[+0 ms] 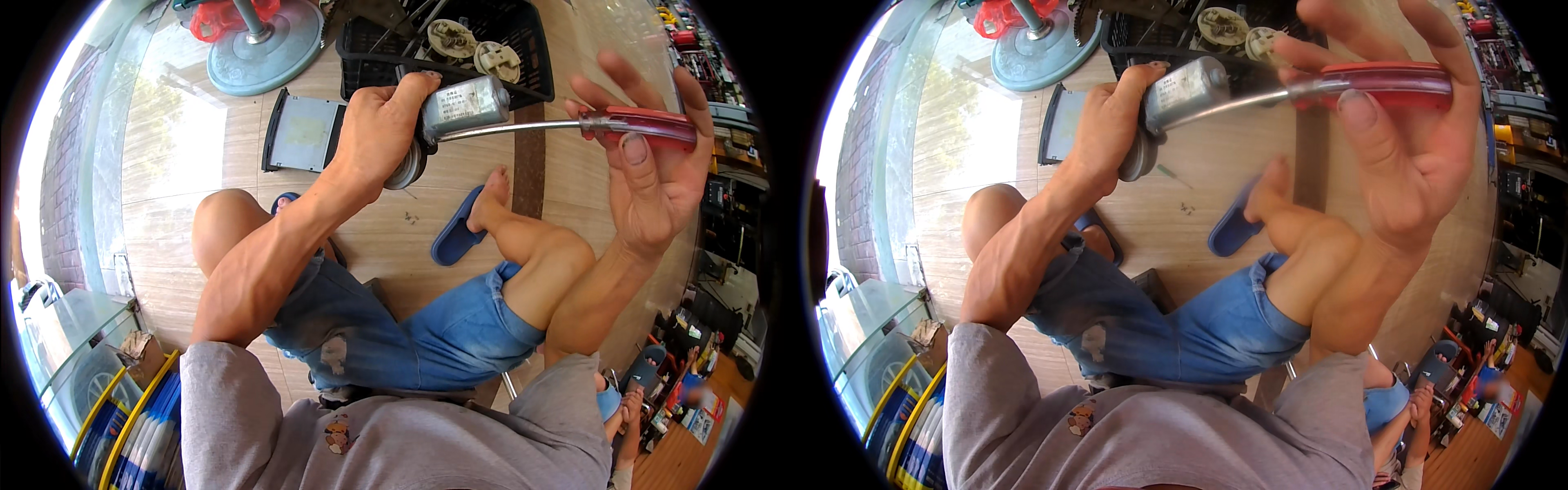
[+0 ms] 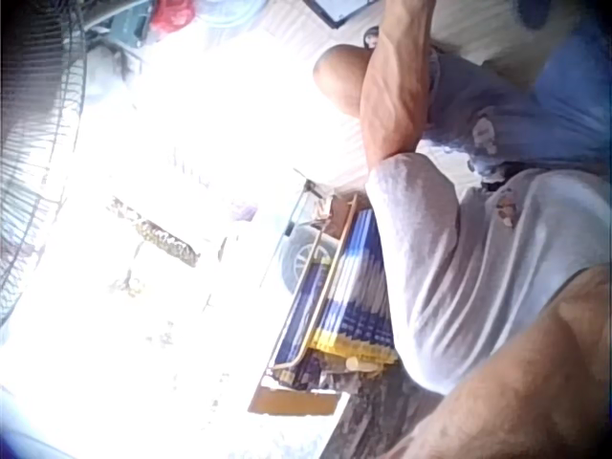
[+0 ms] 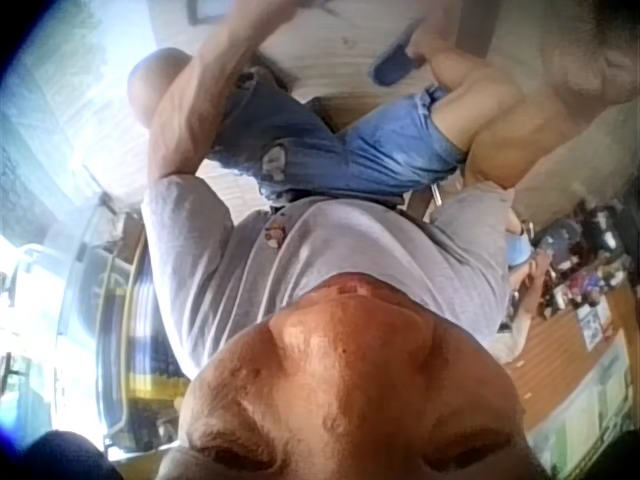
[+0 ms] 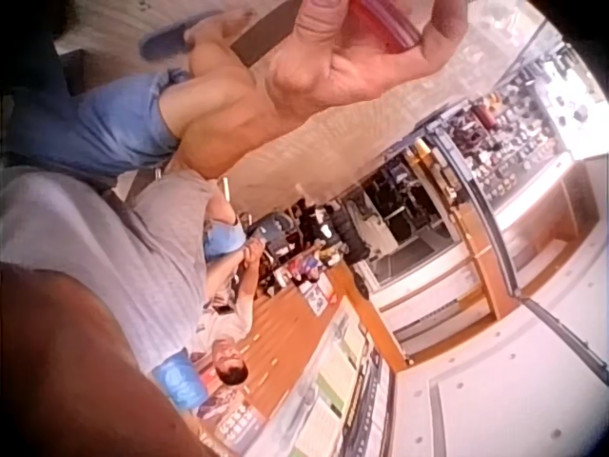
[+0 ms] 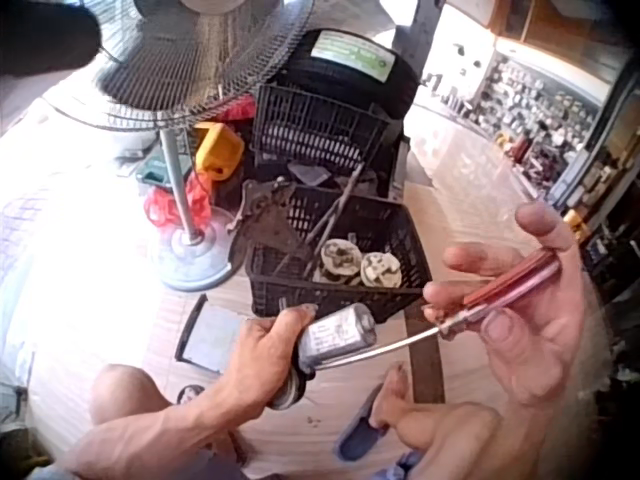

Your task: The person disassembles a car power window motor by removing screws with a screwdriver and then separating the motor from the gear assembly by hand.

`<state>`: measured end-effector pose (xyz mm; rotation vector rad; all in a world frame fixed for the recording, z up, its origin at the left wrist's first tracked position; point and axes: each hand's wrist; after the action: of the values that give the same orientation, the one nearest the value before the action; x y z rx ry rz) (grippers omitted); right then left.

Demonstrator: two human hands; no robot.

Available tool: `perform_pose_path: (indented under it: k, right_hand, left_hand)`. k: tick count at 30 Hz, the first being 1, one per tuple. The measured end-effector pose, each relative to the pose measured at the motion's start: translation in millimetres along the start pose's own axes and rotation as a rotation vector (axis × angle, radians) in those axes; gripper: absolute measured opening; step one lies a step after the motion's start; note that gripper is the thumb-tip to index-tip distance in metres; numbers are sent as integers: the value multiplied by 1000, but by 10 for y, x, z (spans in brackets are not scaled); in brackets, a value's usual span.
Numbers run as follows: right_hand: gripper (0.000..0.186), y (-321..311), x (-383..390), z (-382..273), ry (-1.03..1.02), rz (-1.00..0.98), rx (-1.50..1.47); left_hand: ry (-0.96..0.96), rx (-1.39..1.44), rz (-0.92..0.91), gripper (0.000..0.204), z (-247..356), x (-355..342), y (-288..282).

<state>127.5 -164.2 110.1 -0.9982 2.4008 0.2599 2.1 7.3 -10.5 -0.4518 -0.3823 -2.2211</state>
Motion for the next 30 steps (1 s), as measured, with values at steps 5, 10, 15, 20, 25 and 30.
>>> perform_pose_path:
  k: [5, 10, 15, 20, 25, 30]
  right_hand:
    - [60, -184, 17, 35, -58, -7, 213]
    - [58, -152, 1, 30, -50, -18, 257]
    - [55, -115, 46, 30, -46, 43, 296]
    - [52, -72, 60, 21, -26, 83, 316]
    - [56, -68, 29, 67, -16, 44, 190]
    - [59, -144, 4, 23, 18, -26, 94]
  left_hand:
    - [-47, 36, -9, 48, 39, 52, 5]
    - [-8, -27, 1, 48, -28, 37, 11]
    - [-17, -8, 4, 48, -61, 12, 17]
    - [-51, -19, -9, 48, -36, 15, -20]
    - [-13, 2, -1, 48, 13, 6, -28]
    - [67, 10, 7, 45, 17, 13, 1]
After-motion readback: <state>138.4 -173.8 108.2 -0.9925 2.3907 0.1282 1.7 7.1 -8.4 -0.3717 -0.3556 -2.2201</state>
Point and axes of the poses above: each hand's wrist, its own x-axis away from the middle knuckle, its own y-axis out of the palm, z = x × y, and after that the axes turned 14 degrees about z, right-handed
